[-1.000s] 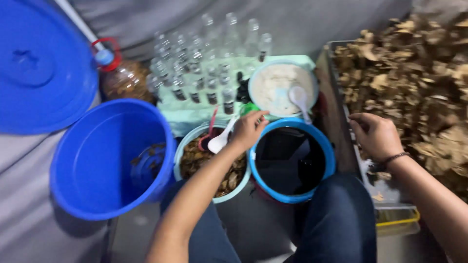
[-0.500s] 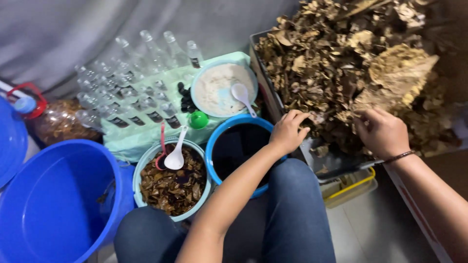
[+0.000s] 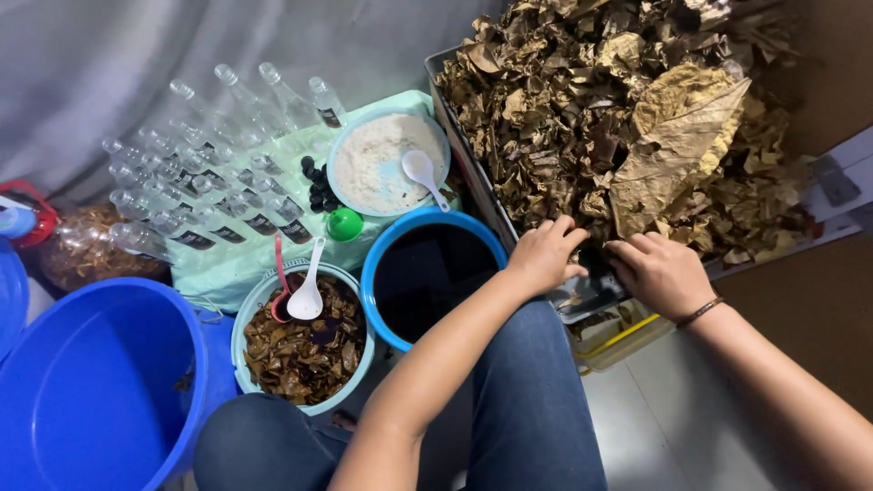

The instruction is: Mixing dried organic material with white powder and dark liquid in a bucket for processing

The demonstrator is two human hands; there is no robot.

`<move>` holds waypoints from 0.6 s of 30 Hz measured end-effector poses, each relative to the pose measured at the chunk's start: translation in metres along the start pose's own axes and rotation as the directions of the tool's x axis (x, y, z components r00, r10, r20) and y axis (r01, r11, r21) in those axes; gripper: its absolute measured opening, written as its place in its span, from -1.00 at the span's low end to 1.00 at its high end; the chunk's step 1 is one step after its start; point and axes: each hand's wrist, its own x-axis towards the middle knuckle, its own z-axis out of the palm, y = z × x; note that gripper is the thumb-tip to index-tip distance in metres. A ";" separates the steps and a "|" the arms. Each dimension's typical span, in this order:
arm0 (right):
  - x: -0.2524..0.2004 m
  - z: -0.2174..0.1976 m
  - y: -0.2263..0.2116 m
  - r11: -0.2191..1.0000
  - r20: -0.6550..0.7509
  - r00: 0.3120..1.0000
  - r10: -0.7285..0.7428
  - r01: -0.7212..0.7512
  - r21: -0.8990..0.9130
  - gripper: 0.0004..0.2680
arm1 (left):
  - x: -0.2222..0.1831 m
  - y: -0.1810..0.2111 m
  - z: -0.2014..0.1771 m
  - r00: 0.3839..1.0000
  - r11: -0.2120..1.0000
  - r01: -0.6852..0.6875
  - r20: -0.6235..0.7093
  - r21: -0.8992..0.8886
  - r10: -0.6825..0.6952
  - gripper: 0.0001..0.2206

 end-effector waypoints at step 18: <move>0.005 0.018 -0.038 0.880 0.018 0.928 0.373 -0.360 0.311 -0.56 | 0.018 0.012 0.004 0.934 0.739 0.295 0.017 -0.606 -0.358 -0.64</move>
